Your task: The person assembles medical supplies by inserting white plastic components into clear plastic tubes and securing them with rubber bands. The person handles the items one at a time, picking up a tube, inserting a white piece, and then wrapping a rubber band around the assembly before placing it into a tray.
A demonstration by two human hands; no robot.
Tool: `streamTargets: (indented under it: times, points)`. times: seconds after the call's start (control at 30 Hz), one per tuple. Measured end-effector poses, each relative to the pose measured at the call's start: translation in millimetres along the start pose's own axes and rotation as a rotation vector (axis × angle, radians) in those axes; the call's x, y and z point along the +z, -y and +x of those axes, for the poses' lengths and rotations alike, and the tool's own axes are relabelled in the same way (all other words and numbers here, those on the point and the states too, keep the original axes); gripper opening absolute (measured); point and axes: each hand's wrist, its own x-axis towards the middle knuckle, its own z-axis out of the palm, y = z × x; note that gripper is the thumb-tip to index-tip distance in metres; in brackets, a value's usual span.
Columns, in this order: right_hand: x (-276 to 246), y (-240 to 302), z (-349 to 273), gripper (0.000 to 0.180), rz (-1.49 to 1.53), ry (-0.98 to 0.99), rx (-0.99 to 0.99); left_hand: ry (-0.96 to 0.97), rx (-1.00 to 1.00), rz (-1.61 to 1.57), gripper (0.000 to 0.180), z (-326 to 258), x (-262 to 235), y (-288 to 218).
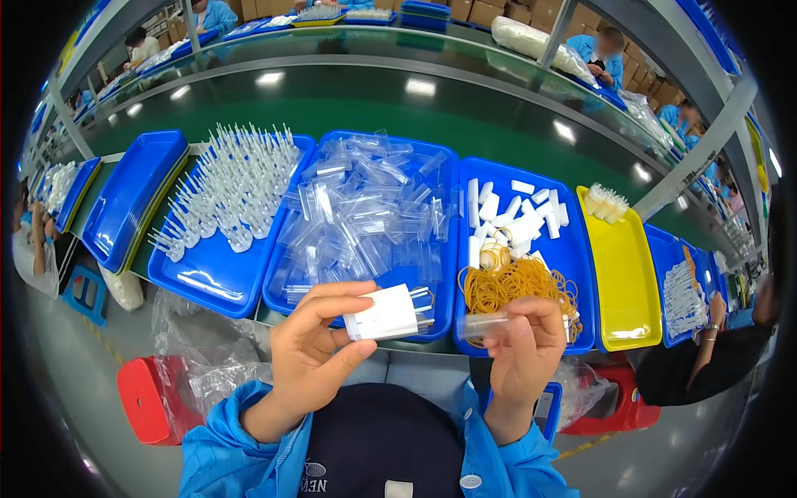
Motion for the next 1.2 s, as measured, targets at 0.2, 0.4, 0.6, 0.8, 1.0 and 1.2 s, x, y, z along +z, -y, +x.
streamTargets:
  times: [0.2,0.4,0.6,0.8,1.0,1.2]
  points:
    - [14.7,-9.2,7.0,0.01,-0.103,0.006,0.0,-0.001,0.007,-0.032,0.035,-4.0,-4.6,8.2]
    - [16.5,-17.6,11.9,0.01,-0.16,0.054,0.034,0.014,-0.023,-0.042,0.035,1.3,-11.1,15.9]
    - [15.4,-18.1,15.5,0.01,-0.223,0.094,0.088,0.036,-0.052,-0.045,0.036,7.3,-15.3,26.2]
    - [17.8,-17.8,16.9,0.009,-0.238,0.097,0.124,0.03,-0.059,-0.036,0.036,10.4,-17.1,29.9]
    - [21.8,-20.3,16.5,0.009,-0.233,0.092,0.143,0.006,-0.07,0.0,0.035,9.4,-16.9,28.6]
    - [22.8,-27.6,15.1,0.008,-0.248,0.062,0.095,0.087,-0.073,0.272,0.035,12.5,-22.7,22.6]
